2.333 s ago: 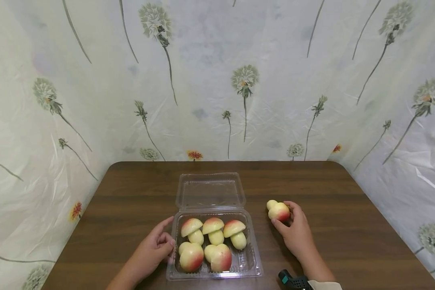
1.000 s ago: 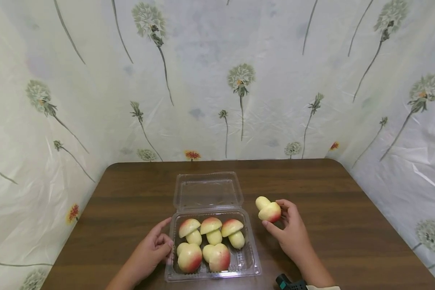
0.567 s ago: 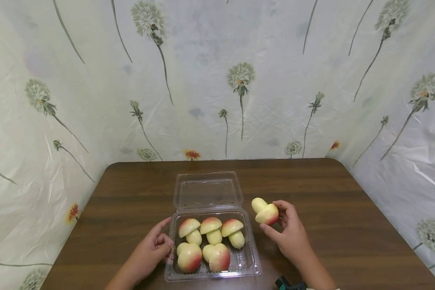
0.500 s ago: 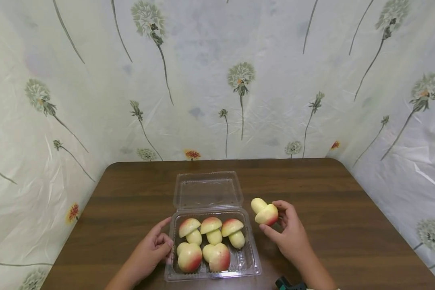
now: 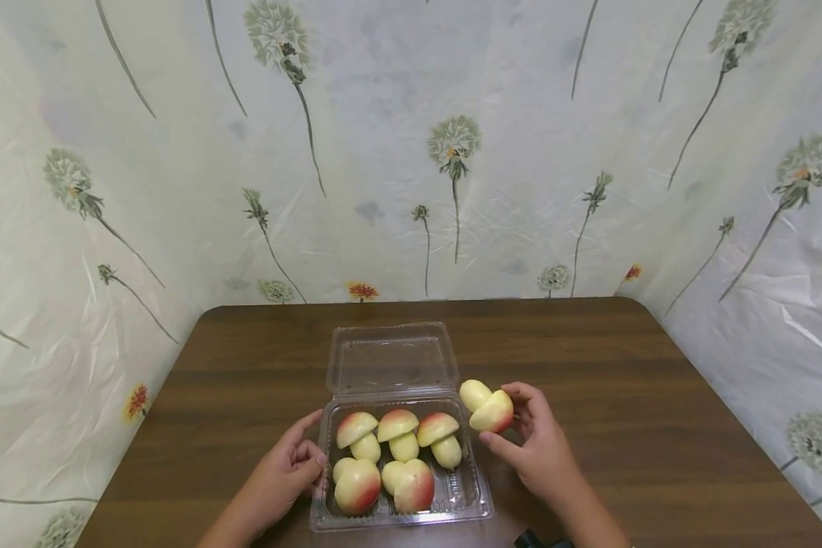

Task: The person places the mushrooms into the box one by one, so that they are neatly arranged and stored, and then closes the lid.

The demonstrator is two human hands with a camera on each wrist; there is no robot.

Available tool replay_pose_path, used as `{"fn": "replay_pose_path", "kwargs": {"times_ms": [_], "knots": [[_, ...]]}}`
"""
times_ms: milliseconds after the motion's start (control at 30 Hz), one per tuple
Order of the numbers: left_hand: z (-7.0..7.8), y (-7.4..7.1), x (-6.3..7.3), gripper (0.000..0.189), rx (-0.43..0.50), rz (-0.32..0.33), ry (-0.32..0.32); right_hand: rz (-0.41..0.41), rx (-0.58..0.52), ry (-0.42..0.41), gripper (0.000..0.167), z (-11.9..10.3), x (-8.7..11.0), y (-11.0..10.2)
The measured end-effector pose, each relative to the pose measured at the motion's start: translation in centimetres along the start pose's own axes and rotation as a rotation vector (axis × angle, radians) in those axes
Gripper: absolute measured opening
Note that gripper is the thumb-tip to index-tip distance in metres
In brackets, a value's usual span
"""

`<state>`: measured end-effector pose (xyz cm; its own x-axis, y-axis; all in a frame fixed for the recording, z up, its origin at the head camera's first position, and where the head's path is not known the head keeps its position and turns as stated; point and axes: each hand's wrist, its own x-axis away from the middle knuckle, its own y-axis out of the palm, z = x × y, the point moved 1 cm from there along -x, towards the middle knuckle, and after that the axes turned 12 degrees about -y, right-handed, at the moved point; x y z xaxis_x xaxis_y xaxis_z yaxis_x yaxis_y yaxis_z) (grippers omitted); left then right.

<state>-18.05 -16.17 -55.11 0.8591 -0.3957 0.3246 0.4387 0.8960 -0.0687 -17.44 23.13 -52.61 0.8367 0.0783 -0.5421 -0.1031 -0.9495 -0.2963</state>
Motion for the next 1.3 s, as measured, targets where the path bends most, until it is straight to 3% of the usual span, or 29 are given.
{"fn": "replay_pose_path", "kwargs": {"times_ms": [433,900,1300], "knots": [[-0.4,0.0,-0.3,0.075,0.013,-0.002,0.001,-0.051,-0.049,-0.013,0.068,-0.3,0.7,0.6],[-0.3,0.0,-0.1,0.075,0.013,0.001,0.005,-0.157,0.028,-0.036,0.067,-1.0,0.9,1.0],[-0.3,-0.1,-0.2,0.074,-0.005,0.005,-0.003,-0.184,0.110,-0.066,0.068,-1.2,1.2,1.1]]}}
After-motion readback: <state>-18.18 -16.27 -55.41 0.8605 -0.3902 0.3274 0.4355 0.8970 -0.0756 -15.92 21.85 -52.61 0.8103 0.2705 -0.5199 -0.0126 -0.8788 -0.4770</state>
